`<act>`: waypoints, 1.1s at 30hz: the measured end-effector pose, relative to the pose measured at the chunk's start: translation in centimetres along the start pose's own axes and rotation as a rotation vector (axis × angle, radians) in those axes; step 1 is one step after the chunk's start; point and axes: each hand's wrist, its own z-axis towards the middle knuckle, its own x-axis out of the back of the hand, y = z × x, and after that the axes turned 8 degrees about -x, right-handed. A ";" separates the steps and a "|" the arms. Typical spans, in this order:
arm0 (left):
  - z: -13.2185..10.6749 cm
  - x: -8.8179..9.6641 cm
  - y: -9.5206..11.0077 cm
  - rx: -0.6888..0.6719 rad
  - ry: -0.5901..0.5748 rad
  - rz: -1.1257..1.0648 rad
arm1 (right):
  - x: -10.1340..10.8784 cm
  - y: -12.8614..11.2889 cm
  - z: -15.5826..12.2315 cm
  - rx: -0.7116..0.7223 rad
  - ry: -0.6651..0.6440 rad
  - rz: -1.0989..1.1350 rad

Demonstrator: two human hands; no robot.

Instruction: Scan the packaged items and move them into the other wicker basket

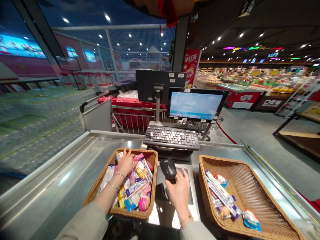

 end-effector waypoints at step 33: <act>-1.1 0.5 1.9 -0.222 0.262 -0.184 | -0.1 -0.4 -0.2 0.051 -0.003 0.027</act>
